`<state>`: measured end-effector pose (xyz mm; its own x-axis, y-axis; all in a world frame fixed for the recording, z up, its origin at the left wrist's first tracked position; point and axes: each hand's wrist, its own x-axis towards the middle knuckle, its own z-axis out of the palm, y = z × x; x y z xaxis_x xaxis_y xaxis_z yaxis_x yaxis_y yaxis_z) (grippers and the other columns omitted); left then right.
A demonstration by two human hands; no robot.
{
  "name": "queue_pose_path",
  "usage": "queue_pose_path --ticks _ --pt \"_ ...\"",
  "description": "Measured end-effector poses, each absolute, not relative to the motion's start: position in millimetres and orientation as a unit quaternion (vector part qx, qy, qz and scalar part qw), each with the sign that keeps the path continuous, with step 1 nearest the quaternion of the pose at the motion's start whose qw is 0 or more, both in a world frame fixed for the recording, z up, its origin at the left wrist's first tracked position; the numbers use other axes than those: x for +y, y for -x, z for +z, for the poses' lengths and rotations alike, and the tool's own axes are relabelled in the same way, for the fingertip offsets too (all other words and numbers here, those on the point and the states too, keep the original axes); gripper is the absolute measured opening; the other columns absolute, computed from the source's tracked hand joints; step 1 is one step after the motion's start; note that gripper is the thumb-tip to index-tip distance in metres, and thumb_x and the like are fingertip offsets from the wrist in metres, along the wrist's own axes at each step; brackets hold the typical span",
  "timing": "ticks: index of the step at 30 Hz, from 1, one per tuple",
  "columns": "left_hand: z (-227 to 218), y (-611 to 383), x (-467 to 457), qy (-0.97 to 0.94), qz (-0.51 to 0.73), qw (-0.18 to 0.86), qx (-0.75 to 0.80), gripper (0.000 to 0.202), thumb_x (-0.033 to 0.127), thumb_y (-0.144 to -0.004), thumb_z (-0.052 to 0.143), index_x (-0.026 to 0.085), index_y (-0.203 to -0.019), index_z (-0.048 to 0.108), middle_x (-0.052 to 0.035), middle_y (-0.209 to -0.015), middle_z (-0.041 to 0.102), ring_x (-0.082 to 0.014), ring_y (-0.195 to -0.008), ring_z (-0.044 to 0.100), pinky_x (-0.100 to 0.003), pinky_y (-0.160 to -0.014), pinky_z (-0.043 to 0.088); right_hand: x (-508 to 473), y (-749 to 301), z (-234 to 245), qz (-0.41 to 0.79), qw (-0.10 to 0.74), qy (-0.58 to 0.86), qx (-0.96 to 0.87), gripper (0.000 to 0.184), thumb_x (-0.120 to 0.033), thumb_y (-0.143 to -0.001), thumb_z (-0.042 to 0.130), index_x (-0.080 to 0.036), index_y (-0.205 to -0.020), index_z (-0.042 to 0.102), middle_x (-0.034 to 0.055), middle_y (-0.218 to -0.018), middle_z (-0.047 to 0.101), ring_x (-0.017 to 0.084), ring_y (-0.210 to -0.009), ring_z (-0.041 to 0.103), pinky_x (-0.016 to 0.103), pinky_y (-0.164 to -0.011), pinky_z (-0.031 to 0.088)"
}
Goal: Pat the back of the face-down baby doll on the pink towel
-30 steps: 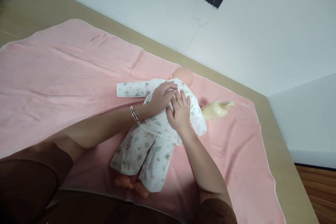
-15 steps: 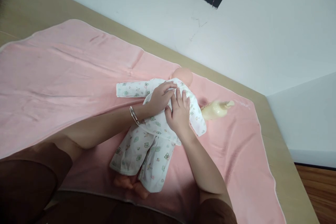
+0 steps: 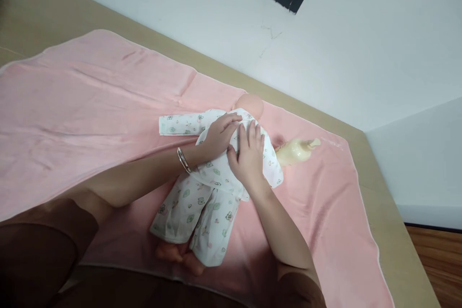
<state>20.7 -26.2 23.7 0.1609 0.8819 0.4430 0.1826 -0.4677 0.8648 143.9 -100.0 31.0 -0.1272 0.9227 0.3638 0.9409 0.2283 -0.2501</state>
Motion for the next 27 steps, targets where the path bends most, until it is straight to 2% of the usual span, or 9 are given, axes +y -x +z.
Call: queue_pose_path --ticks 3,8,10,13,16,19,22,24,27 --pt "26 -20 -26 -0.684 0.522 0.34 0.38 0.027 0.027 -0.098 0.039 0.022 -0.097 0.065 -0.0052 -0.111 0.072 -0.0197 -0.114 0.064 -0.038 -0.106 0.049 -104 -149 45 -0.069 0.265 0.609 -0.744 0.065 -0.042 -0.099 0.041 -0.026 -0.159 0.019 0.0148 -0.17 0.01 0.038 -0.157 0.01 0.07 -0.119 0.02" --pt "27 -19 -28 -0.681 0.519 0.346 0.383 0.034 0.032 -0.102 0.034 0.023 -0.093 0.065 -0.0048 -0.11 0.072 -0.0197 -0.114 0.064 -0.038 -0.106 0.048 -107 -151 55 -0.065 0.275 0.611 -0.739 0.064 -0.044 -0.102 0.036 -0.028 -0.16 0.014 0.0143 -0.17 0.008 0.037 -0.157 0.011 0.07 -0.117 0.026" --pt "26 -20 -29 -0.675 0.525 0.347 0.385 0.035 0.032 -0.103 0.032 0.022 -0.098 0.065 -0.0057 -0.115 0.072 -0.0192 -0.116 0.063 -0.037 -0.107 0.048 -107 -150 53 -0.063 0.279 0.61 -0.739 0.064 -0.044 -0.102 0.036 -0.028 -0.159 0.014 0.0145 -0.17 0.008 0.036 -0.157 0.011 0.069 -0.118 0.025" --pt "24 -21 -29 -0.675 0.533 0.324 0.395 0.035 0.031 -0.104 0.031 0.019 -0.116 0.062 -0.009 -0.129 0.067 -0.0188 -0.127 0.058 -0.037 -0.113 0.044 -104 -151 48 -0.057 0.295 0.609 -0.734 0.063 -0.043 -0.102 0.037 -0.026 -0.159 0.017 0.0152 -0.17 0.009 0.035 -0.157 0.011 0.068 -0.119 0.023" --pt "23 -23 -24 -0.72 0.462 0.258 0.448 0.036 0.027 -0.097 0.046 0.015 -0.129 0.056 -0.0142 -0.143 0.057 -0.0267 -0.142 0.044 -0.047 -0.122 0.032 -101 -153 44 -0.037 0.297 0.625 -0.721 0.061 -0.043 -0.102 0.037 -0.026 -0.158 0.02 0.0158 -0.17 0.011 0.036 -0.157 0.012 0.071 -0.118 0.02" --pt "19 -22 -15 -0.759 0.372 0.193 0.499 0.053 0.027 -0.088 0.059 0.012 -0.138 0.05 -0.0195 -0.155 0.043 -0.0369 -0.151 0.029 -0.059 -0.124 0.018 -96 -158 40 -0.005 0.288 0.647 -0.706 0.062 -0.042 -0.101 0.038 -0.024 -0.158 0.021 0.0171 -0.169 0.012 0.035 -0.157 0.011 0.071 -0.119 0.019" --pt "16 -20 -8 -0.776 0.36 0.137 0.499 0.062 0.032 -0.089 0.059 0.015 -0.146 0.042 -0.0192 -0.161 0.033 -0.0367 -0.154 0.021 -0.061 -0.124 0.014 -89 -164 34 0.014 0.278 0.655 -0.702 0.063 -0.042 -0.101 0.037 -0.022 -0.159 0.021 0.017 -0.168 0.017 0.034 -0.157 0.011 0.07 -0.119 0.019" --pt "17 -18 -8 -0.797 0.349 0.106 0.481 0.053 0.033 -0.093 0.054 0.013 -0.141 0.048 -0.0198 -0.157 0.041 -0.0362 -0.15 0.029 -0.059 -0.124 0.018 -84 -167 30 0.023 0.269 0.657 -0.704 0.063 -0.044 -0.102 0.035 -0.022 -0.159 0.021 0.0162 -0.167 0.021 0.033 -0.157 0.013 0.07 -0.12 0.017" --pt "26 -15 -17 -0.835 0.312 0.056 0.45 0.041 0.031 -0.099 0.044 0.007 -0.128 0.058 -0.0229 -0.136 0.059 -0.0361 -0.133 0.051 -0.054 -0.117 0.03 -82 -167 30 0.038 0.242 0.668 -0.703 0.062 -0.045 -0.103 0.031 -0.016 -0.157 0.028 0.0188 -0.165 0.026 0.033 -0.156 0.017 0.067 -0.122 0.016"
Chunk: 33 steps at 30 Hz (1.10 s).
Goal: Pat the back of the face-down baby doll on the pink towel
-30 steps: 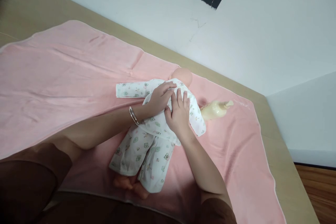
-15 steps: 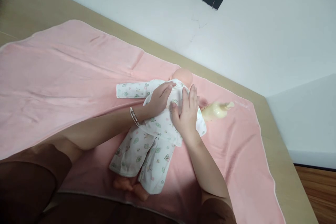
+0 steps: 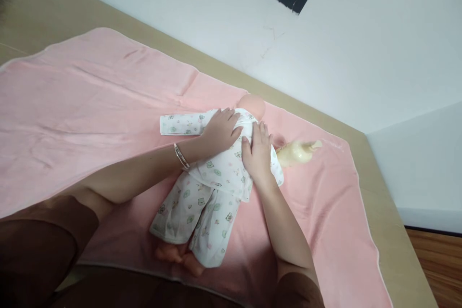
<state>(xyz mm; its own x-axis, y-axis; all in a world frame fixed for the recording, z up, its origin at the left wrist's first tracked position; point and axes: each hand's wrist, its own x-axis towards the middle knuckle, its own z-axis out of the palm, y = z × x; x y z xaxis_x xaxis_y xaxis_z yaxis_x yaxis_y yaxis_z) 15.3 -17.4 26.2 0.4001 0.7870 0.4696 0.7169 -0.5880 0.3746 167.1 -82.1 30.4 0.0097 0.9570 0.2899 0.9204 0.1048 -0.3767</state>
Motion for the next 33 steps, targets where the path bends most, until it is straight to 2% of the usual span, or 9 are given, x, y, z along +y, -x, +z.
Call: queue_pose_path --ticks 3,7,10,13,16,21,24,29,33 --pt "42 -14 -34 -0.857 0.261 0.009 0.444 0.04 0.025 -0.099 0.04 0.002 -0.124 0.06 -0.0258 -0.124 0.064 -0.0382 -0.118 0.059 -0.053 -0.105 0.04 -91 -158 38 0.034 0.185 0.67 -0.718 0.059 -0.038 -0.102 0.031 -0.01 -0.154 0.035 0.0218 -0.162 0.033 0.035 -0.154 0.024 0.065 -0.122 0.019" --pt "52 -13 -42 -0.871 0.219 0.008 0.439 0.033 0.017 -0.094 0.044 0.003 -0.116 0.064 -0.0244 -0.12 0.066 -0.0379 -0.11 0.061 -0.05 -0.096 0.045 -105 -145 48 0.0 0.135 0.649 -0.749 0.058 -0.029 -0.099 0.036 -0.011 -0.154 0.038 0.02 -0.16 0.037 0.036 -0.152 0.03 0.064 -0.123 0.022" --pt "43 -10 -27 -0.86 0.245 0.033 0.447 0.037 0.029 -0.097 0.046 0.006 -0.121 0.062 -0.0217 -0.123 0.065 -0.0369 -0.115 0.059 -0.049 -0.1 0.043 -98 -152 47 0.02 0.145 0.652 -0.744 0.058 -0.035 -0.101 0.033 -0.01 -0.153 0.039 0.0199 -0.161 0.035 0.033 -0.152 0.029 0.061 -0.124 0.022" --pt "32 -9 -13 -0.841 0.256 0.051 0.474 0.053 0.043 -0.098 0.048 0.004 -0.133 0.055 -0.0233 -0.133 0.06 -0.0381 -0.127 0.053 -0.05 -0.107 0.039 -81 -169 40 0.053 0.163 0.678 -0.715 0.068 -0.049 -0.102 0.03 -0.008 -0.156 0.031 0.0212 -0.163 0.03 0.033 -0.154 0.023 0.061 -0.124 0.02" --pt "33 -11 -17 -0.846 0.246 0.035 0.472 0.051 0.04 -0.1 0.045 0.002 -0.13 0.056 -0.025 -0.128 0.062 -0.0376 -0.125 0.055 -0.049 -0.105 0.04 -73 -175 37 0.06 0.153 0.703 -0.692 0.076 -0.055 -0.102 0.029 -0.003 -0.157 0.026 0.0237 -0.164 0.026 0.036 -0.155 0.019 0.06 -0.124 0.021" --pt "49 -16 -42 -0.89 0.199 -0.025 0.409 0.035 0.014 -0.096 0.043 0.001 -0.122 0.062 -0.0245 -0.133 0.061 -0.0349 -0.122 0.058 -0.047 -0.104 0.041 -91 -153 41 -0.04 0.139 0.687 -0.712 0.056 -0.031 -0.104 0.025 -0.003 -0.147 0.046 0.0214 -0.153 0.048 0.031 -0.148 0.039 0.053 -0.124 0.026" --pt "49 -17 -41 -0.887 0.196 0.001 0.419 0.038 0.019 -0.098 0.042 0.003 -0.125 0.062 -0.0216 -0.14 0.059 -0.0356 -0.128 0.055 -0.048 -0.108 0.039 -94 -147 38 -0.058 0.16 0.67 -0.723 0.053 -0.026 -0.102 0.026 -0.006 -0.143 0.053 0.0183 -0.15 0.053 0.027 -0.145 0.044 0.049 -0.124 0.028" --pt "33 -18 -23 -0.826 0.23 0.02 0.515 0.064 0.044 -0.098 0.048 0.0 -0.144 0.045 -0.0263 -0.151 0.046 -0.0429 -0.139 0.044 -0.054 -0.114 0.033 -77 -170 25 0.003 0.198 0.659 -0.726 0.061 -0.036 -0.102 0.029 -0.003 -0.153 0.035 0.02 -0.16 0.037 0.03 -0.153 0.029 0.055 -0.125 0.021" --pt "27 -20 -24 -0.837 0.271 -0.006 0.475 0.05 0.04 -0.101 0.046 0.002 -0.131 0.056 -0.0246 -0.137 0.059 -0.0381 -0.131 0.052 -0.05 -0.11 0.038 -70 -178 22 0.011 0.208 0.65 -0.731 0.062 -0.039 -0.102 0.03 -0.009 -0.156 0.032 0.018 -0.162 0.036 0.031 -0.153 0.028 0.06 -0.125 0.018"
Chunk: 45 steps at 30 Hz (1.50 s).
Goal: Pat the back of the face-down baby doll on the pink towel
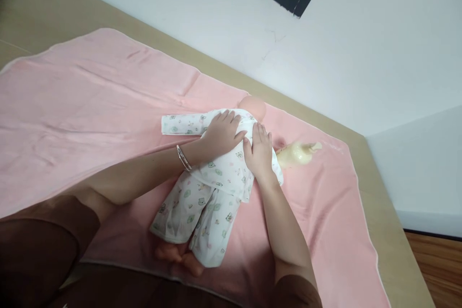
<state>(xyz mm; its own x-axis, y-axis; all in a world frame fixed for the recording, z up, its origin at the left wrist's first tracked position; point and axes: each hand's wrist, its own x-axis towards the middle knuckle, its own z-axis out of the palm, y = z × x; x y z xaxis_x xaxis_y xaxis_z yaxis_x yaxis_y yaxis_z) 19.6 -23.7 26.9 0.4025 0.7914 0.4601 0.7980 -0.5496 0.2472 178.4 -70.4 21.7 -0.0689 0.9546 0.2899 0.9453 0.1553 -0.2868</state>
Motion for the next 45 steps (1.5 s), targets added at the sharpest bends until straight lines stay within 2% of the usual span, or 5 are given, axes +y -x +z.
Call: queue_pose_path --ticks 4,9,16,32,45 --pt "25 -22 -29 0.859 -0.298 0.044 -0.415 0.037 0.026 -0.103 0.038 0.004 -0.119 0.063 -0.0214 -0.123 0.066 -0.0334 -0.119 0.06 -0.045 -0.101 0.044 -84 -160 29 -0.006 0.207 0.668 -0.715 0.057 -0.032 -0.101 0.031 -0.005 -0.15 0.041 0.0204 -0.156 0.044 0.031 -0.149 0.036 0.056 -0.124 0.027" --pt "20 -22 -23 0.868 -0.323 0.015 -0.378 0.032 0.021 -0.1 0.039 0.01 -0.117 0.064 -0.0149 -0.127 0.066 -0.029 -0.127 0.055 -0.044 -0.113 0.036 -92 -149 31 -0.04 0.235 0.647 -0.725 0.052 -0.027 -0.1 0.031 -0.005 -0.14 0.055 0.0196 -0.148 0.054 0.028 -0.144 0.045 0.048 -0.122 0.034" --pt "22 -17 -15 0.817 -0.313 -0.07 -0.48 0.052 0.043 -0.09 0.056 0.006 -0.127 0.057 -0.0208 -0.137 0.059 -0.0362 -0.13 0.05 -0.05 -0.113 0.033 -63 -180 18 0.012 0.254 0.67 -0.697 0.061 -0.041 -0.1 0.033 -0.007 -0.15 0.043 0.0206 -0.155 0.045 0.032 -0.148 0.039 0.058 -0.122 0.026" --pt "16 -18 -11 0.82 -0.331 -0.06 -0.464 0.041 0.041 -0.09 0.056 0.011 -0.117 0.06 -0.017 -0.125 0.063 -0.0321 -0.118 0.054 -0.046 -0.108 0.036 -64 -181 15 0.003 0.282 0.661 -0.696 0.059 -0.043 -0.101 0.032 -0.01 -0.147 0.047 0.0188 -0.151 0.051 0.03 -0.143 0.045 0.053 -0.118 0.035" --pt "17 -17 -13 0.813 -0.356 -0.061 -0.458 0.031 0.033 -0.088 0.056 0.012 -0.111 0.062 -0.0152 -0.114 0.066 -0.0299 -0.11 0.058 -0.044 -0.102 0.04 -78 -165 22 -0.059 0.238 0.679 -0.692 0.054 -0.036 -0.104 0.024 -0.013 -0.144 0.052 0.0175 -0.148 0.055 0.03 -0.143 0.045 0.059 -0.119 0.029"
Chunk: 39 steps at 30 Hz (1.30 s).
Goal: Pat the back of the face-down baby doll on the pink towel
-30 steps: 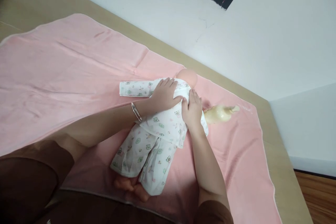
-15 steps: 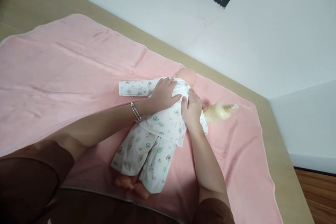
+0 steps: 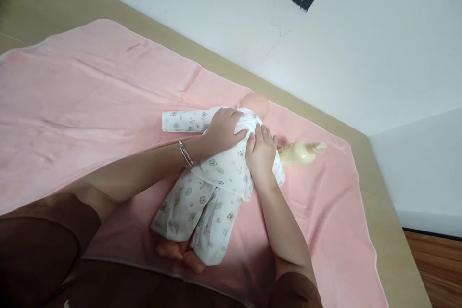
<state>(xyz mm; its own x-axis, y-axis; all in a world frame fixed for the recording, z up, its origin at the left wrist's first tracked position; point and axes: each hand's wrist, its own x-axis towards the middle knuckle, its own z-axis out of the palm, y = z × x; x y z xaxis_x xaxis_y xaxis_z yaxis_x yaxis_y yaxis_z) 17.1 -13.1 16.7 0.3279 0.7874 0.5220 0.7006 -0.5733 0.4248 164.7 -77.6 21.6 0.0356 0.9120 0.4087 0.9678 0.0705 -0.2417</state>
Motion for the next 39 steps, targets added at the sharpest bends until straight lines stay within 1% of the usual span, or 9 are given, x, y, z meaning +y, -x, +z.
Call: queue_pose_path --ticks 6,10,12,16,18,23,27,34,39 --pt "21 -16 -21 -0.818 0.352 0.019 0.454 0.029 0.036 -0.094 0.05 0.012 -0.103 0.064 -0.0143 -0.103 0.068 -0.03 -0.102 0.06 -0.043 -0.095 0.042 -93 -145 24 -0.086 0.225 0.663 -0.709 0.052 -0.027 -0.102 0.029 -0.004 -0.139 0.057 0.0219 -0.145 0.057 0.032 -0.141 0.048 0.053 -0.12 0.033" --pt "25 -16 -26 -0.813 0.335 0.015 0.475 0.032 0.036 -0.094 0.05 0.011 -0.106 0.064 -0.0152 -0.102 0.068 -0.032 -0.102 0.06 -0.045 -0.091 0.043 -91 -149 27 -0.056 0.251 0.657 -0.708 0.049 -0.027 -0.1 0.033 -0.012 -0.138 0.059 0.016 -0.144 0.06 0.029 -0.141 0.049 0.056 -0.122 0.027" --pt "24 -17 -24 -0.809 0.336 0.031 0.482 0.031 0.036 -0.093 0.052 0.011 -0.109 0.063 -0.0151 -0.107 0.068 -0.0318 -0.105 0.059 -0.045 -0.094 0.043 -85 -156 26 -0.017 0.266 0.663 -0.7 0.049 -0.03 -0.1 0.035 -0.016 -0.141 0.056 0.0136 -0.148 0.056 0.028 -0.144 0.045 0.058 -0.122 0.024" --pt "18 -18 -15 -0.809 0.359 0.069 0.461 0.037 0.033 -0.089 0.057 0.013 -0.12 0.059 -0.0138 -0.125 0.065 -0.0296 -0.12 0.056 -0.045 -0.108 0.037 -72 -168 23 0.025 0.267 0.687 -0.675 0.054 -0.037 -0.1 0.035 -0.015 -0.148 0.047 0.0158 -0.157 0.045 0.03 -0.15 0.035 0.062 -0.122 0.019" --pt "16 -17 -12 -0.812 0.364 0.074 0.451 0.035 0.032 -0.088 0.057 0.014 -0.118 0.06 -0.0133 -0.126 0.065 -0.029 -0.121 0.056 -0.045 -0.109 0.036 -71 -168 23 0.027 0.258 0.693 -0.673 0.055 -0.037 -0.1 0.034 -0.015 -0.148 0.046 0.0165 -0.157 0.044 0.031 -0.15 0.035 0.064 -0.122 0.019" --pt "20 -16 -19 -0.801 0.372 0.059 0.466 0.025 0.031 -0.091 0.053 0.013 -0.104 0.064 -0.0126 -0.105 0.071 -0.0287 -0.106 0.062 -0.043 -0.098 0.044 -86 -151 34 -0.023 0.219 0.686 -0.693 0.051 -0.031 -0.1 0.03 -0.011 -0.142 0.051 0.0194 -0.147 0.055 0.032 -0.142 0.045 0.06 -0.12 0.025" --pt "23 -16 -24 -0.797 0.365 0.056 0.478 0.029 0.034 -0.092 0.052 0.012 -0.107 0.065 -0.0141 -0.109 0.071 -0.0298 -0.108 0.063 -0.043 -0.097 0.044 -95 -141 37 -0.083 0.189 0.69 -0.694 0.049 -0.03 -0.1 0.031 -0.009 -0.136 0.056 0.0201 -0.137 0.063 0.034 -0.132 0.055 0.061 -0.12 0.02" --pt "17 -17 -11 -0.803 0.378 0.096 0.451 0.03 0.026 -0.087 0.056 0.016 -0.115 0.06 -0.0112 -0.125 0.067 -0.0265 -0.12 0.058 -0.044 -0.108 0.038 -78 -162 28 -0.005 0.199 0.686 -0.7 0.057 -0.035 -0.099 0.033 -0.01 -0.149 0.041 0.0208 -0.157 0.043 0.033 -0.148 0.035 0.064 -0.12 0.021" --pt "14 -17 -10 -0.794 0.395 0.092 0.454 0.02 0.027 -0.087 0.056 0.017 -0.103 0.063 -0.0092 -0.106 0.071 -0.0263 -0.108 0.061 -0.041 -0.103 0.041 -75 -164 33 0.0 0.226 0.661 -0.715 0.053 -0.035 -0.095 0.04 -0.015 -0.144 0.047 0.0173 -0.146 0.055 0.033 -0.137 0.048 0.063 -0.117 0.027"
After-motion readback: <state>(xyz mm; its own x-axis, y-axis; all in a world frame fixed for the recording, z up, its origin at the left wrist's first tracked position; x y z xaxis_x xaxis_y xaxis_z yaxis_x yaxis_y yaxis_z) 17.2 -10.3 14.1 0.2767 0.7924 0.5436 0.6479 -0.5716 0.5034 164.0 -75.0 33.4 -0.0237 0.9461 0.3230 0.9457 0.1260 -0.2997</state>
